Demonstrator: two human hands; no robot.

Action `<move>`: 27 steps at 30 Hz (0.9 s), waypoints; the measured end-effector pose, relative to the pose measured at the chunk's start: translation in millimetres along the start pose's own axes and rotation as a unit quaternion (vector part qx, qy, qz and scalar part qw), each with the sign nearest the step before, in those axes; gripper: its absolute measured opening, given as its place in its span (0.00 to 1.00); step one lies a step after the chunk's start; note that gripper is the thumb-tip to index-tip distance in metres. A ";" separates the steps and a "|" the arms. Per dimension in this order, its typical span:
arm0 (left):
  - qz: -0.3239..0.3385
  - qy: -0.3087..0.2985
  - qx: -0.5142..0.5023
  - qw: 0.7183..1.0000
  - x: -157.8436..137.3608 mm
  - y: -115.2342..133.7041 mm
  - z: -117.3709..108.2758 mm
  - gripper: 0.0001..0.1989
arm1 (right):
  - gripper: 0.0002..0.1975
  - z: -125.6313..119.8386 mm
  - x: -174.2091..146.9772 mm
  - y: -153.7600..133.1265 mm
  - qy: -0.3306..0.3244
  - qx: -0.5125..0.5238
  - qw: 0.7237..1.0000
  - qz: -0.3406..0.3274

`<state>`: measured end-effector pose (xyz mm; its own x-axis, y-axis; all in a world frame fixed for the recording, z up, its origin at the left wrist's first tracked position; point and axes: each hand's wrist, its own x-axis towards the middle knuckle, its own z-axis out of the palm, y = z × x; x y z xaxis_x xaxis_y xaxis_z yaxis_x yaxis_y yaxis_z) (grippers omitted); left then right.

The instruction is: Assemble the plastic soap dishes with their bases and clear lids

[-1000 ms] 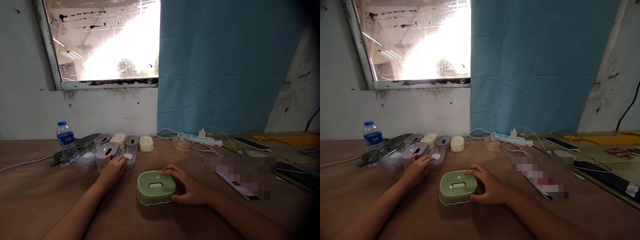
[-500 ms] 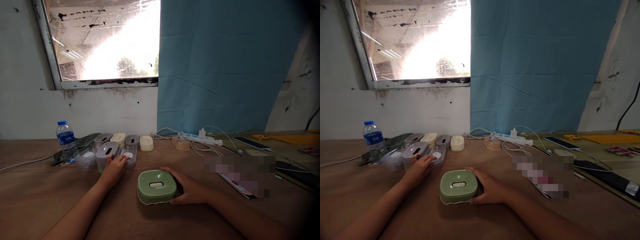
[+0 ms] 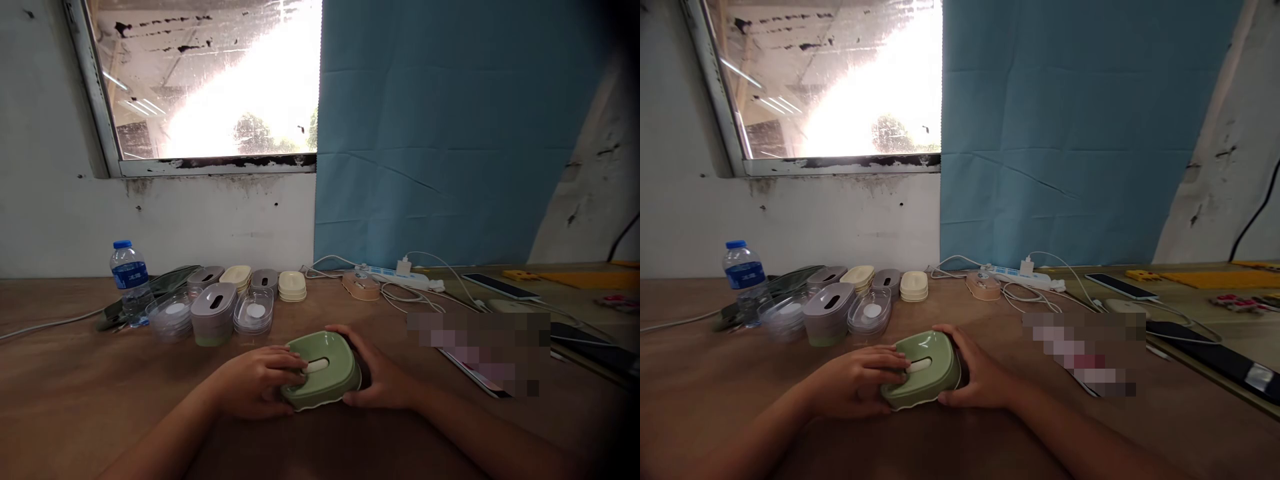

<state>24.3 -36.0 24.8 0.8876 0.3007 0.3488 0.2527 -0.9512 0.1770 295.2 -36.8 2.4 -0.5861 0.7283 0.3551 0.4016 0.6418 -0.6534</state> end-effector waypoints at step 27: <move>-0.122 0.133 -0.174 0.968 -6.3 -11.1 6.2 0.14 | 0.51 -0.9 -0.9 7.8 -0.035 -0.017 0.999 0.036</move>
<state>18.3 -27.8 14.9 0.6764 0.5638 0.4739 0.2561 -0.7833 0.5665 299.5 -32.3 -2.4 -0.6021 0.7547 0.2604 0.4665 0.5973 -0.6524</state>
